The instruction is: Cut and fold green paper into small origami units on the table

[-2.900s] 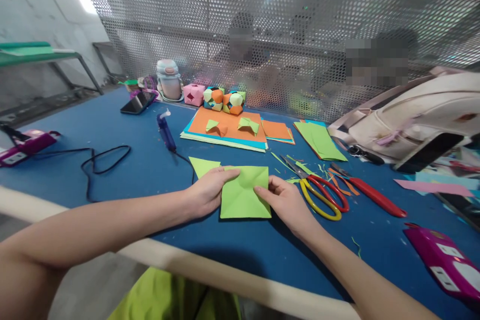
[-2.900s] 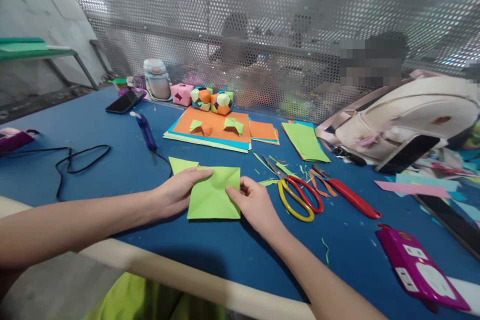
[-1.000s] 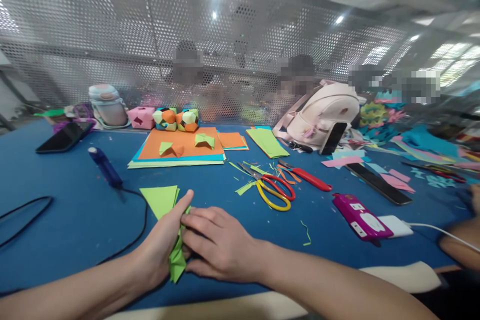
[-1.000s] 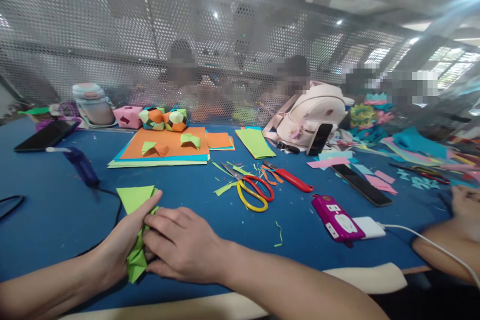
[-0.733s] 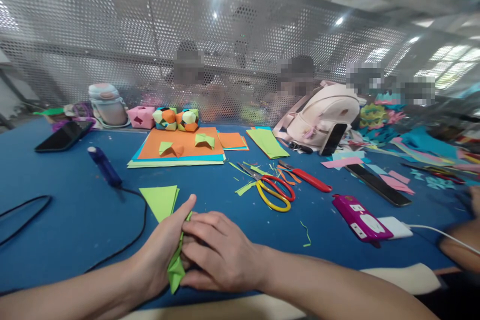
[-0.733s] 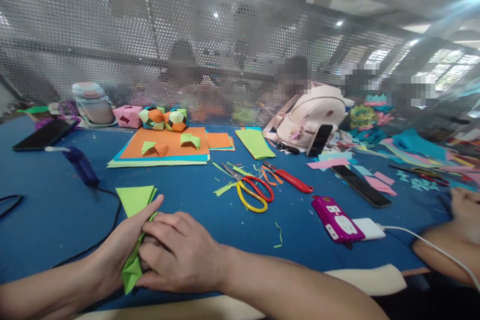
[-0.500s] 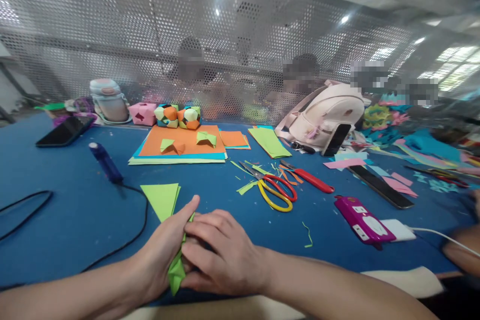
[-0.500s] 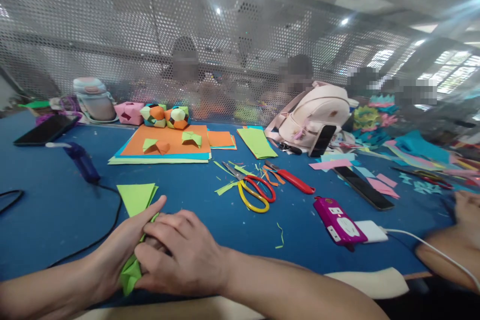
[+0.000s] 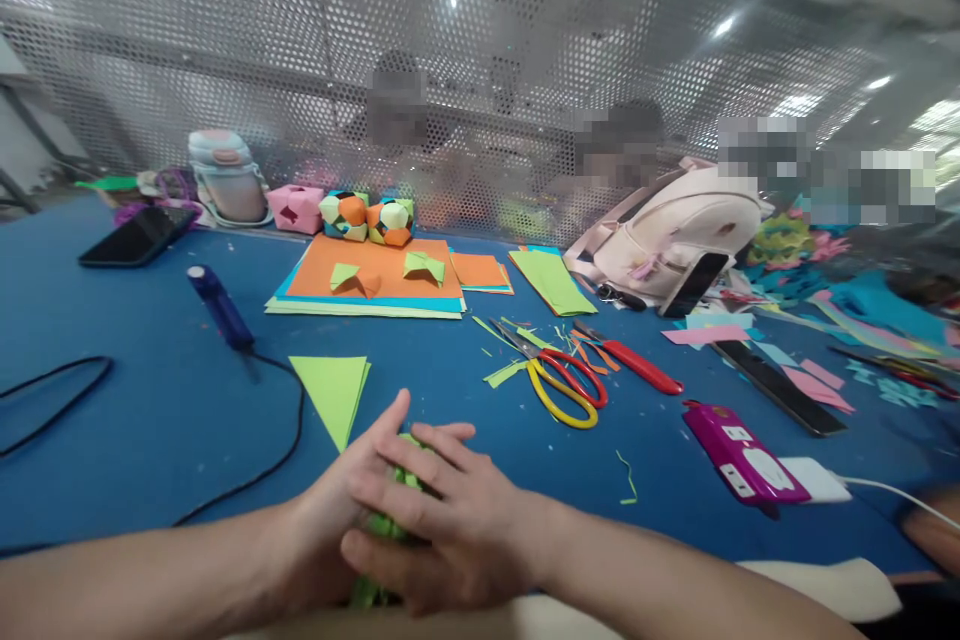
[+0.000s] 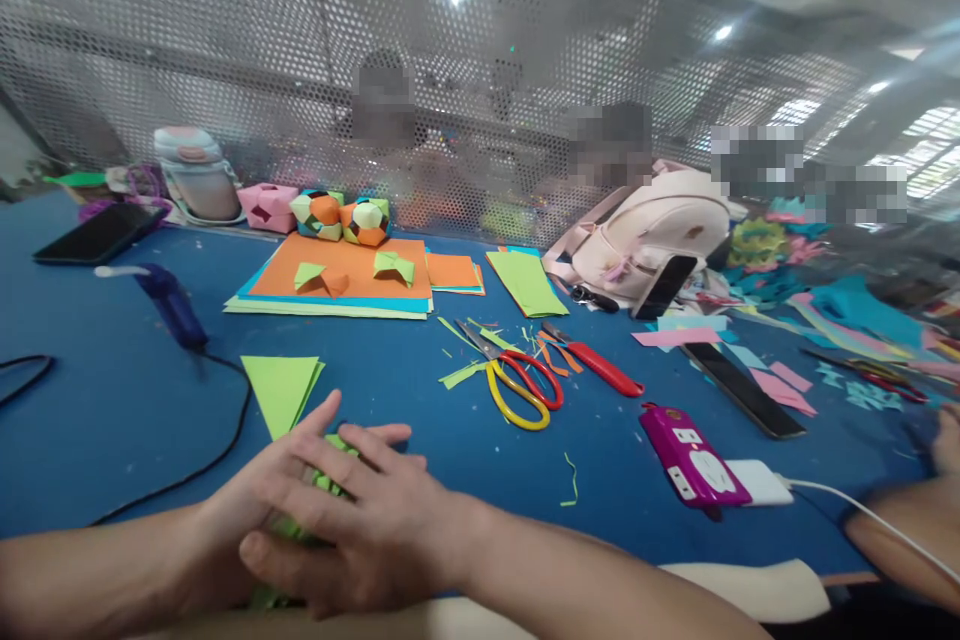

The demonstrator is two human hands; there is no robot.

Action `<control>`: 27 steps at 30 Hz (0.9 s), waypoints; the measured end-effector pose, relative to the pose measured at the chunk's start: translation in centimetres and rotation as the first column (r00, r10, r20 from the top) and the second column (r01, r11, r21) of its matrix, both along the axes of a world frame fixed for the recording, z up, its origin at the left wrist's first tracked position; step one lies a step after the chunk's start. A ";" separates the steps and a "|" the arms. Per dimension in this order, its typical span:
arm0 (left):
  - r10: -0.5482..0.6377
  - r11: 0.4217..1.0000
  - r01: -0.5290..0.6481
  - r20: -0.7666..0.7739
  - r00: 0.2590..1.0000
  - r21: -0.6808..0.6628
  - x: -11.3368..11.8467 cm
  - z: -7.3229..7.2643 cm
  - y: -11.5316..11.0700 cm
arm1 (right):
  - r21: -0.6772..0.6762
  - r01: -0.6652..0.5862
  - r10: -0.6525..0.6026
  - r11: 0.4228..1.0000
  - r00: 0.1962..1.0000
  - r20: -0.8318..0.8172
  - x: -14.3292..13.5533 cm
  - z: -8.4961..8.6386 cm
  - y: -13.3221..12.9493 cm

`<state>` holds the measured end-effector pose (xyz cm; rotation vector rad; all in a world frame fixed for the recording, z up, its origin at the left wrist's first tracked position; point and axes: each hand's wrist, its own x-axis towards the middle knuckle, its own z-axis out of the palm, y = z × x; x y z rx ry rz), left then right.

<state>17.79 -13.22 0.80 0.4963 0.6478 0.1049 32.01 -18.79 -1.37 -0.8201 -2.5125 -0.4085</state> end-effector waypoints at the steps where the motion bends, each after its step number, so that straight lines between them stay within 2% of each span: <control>1: -0.014 0.999 0.015 0.006 1.000 -0.033 -0.1 0.3 0.1 | 0.002 -0.014 0.014 1.000 1.000 0.004 0.2 0.0 0.1; 4: -0.028 0.999 0.029 0.023 0.999 -0.043 -0.1 1.0 0.1 | 0.024 -0.081 0.081 0.996 0.997 -0.006 0.4 -0.2 0.4; 8: -0.063 0.995 0.055 0.098 0.993 0.084 0.2 1.5 -0.3 | 0.040 -0.049 0.053 0.998 0.993 -0.104 0.9 -0.3 0.5; 10: -0.083 0.985 0.059 0.149 0.985 0.160 0.2 1.7 -0.6 | 0.070 0.009 0.004 0.997 0.985 -0.174 1.6 0.2 0.3; 13: -0.102 0.959 0.044 0.197 0.975 0.282 -0.1 1.8 -0.7 | 0.121 0.188 -0.156 0.975 0.959 -0.236 3.3 1.8 0.2; 15: -0.108 0.930 0.044 0.157 0.982 0.365 -0.4 1.7 -0.7 | 0.109 0.273 -0.244 0.956 0.943 -0.227 4.8 2.9 0.6; 17: -0.113 0.881 0.061 0.084 0.990 0.469 -0.5 1.7 -0.5 | 0.152 0.413 -0.377 0.898 0.900 -0.220 6.6 3.8 1.2; 19: -0.164 0.788 0.130 0.001 0.986 0.601 -0.7 2.0 -0.4 | 0.181 0.555 -0.518 0.812 0.828 -0.215 8.8 4.4 2.0; 20: -0.196 0.714 0.171 -0.041 0.980 0.679 -0.8 2.4 -0.3 | 0.171 0.631 -0.601 0.757 0.774 -0.199 10.0 4.5 2.5; 23: -0.274 0.416 0.233 -0.124 0.954 0.879 -1.3 3.8 0.0 | 0.082 0.808 -0.790 0.583 0.588 -0.174 13.9 4.3 3.5; 25: -0.294 0.210 0.234 -0.167 0.941 0.949 -1.6 4.8 0.4 | -0.017 0.859 -0.849 0.512 0.503 -0.164 16.1 3.7 3.9; 27: -0.244 0.006 0.256 -0.247 0.938 0.967 -1.8 5.6 1.4 | -0.105 0.869 -0.873 0.483 0.467 -0.142 17.9 3.0 4.2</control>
